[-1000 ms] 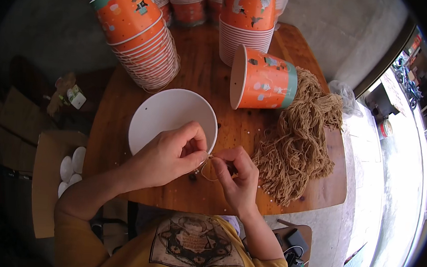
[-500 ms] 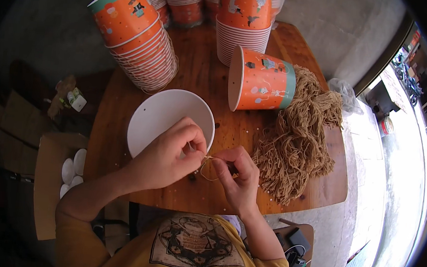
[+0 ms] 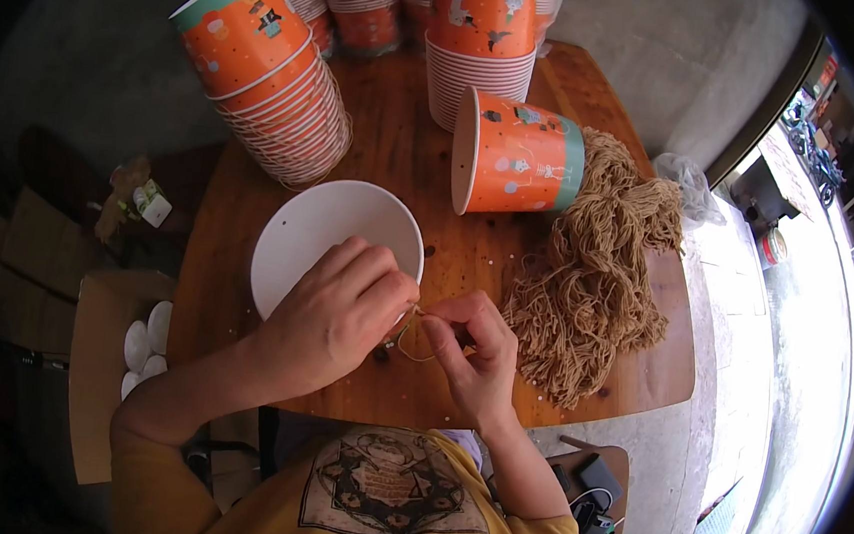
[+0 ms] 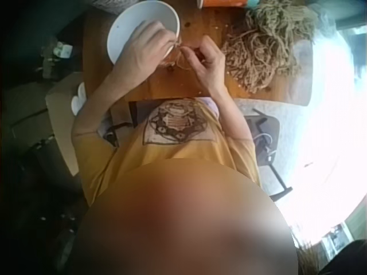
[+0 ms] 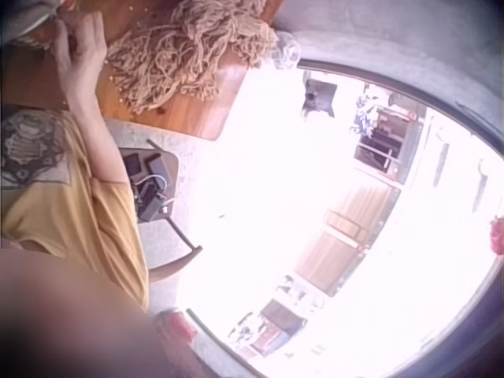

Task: Threading and tying loops of string onto paper cups for packaging or display.

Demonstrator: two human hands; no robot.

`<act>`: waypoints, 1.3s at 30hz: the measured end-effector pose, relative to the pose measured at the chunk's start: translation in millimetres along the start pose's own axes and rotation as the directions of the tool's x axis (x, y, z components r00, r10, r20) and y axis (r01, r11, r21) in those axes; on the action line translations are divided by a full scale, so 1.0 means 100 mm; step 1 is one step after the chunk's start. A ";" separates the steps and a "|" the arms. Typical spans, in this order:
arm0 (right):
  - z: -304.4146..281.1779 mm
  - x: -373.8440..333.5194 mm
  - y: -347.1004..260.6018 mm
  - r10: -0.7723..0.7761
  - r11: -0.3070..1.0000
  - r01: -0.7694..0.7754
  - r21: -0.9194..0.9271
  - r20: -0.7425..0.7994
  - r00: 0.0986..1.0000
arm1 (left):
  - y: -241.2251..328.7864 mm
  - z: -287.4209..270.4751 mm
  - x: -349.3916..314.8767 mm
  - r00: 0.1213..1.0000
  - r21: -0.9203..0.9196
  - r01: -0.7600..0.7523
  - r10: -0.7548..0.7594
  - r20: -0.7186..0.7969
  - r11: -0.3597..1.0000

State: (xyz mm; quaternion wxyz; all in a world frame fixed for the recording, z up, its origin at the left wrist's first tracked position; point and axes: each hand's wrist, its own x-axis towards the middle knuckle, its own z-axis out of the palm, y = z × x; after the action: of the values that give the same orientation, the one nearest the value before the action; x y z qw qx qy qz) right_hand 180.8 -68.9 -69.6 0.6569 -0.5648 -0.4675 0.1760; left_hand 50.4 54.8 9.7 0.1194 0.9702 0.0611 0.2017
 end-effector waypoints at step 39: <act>0.07 0.06 -0.14 -0.141 0.914 0.111 -0.389 -0.049 0.989 | -0.02 0.08 -0.03 0.990 -0.235 0.105 -0.124 -0.068 0.966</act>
State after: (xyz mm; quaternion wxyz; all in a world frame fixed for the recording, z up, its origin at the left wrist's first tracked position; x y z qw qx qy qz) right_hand 173.5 -64.9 -54.8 0.5604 -0.6578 -0.5030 0.0161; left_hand 51.1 55.0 0.9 0.2404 0.9354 0.0981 0.2401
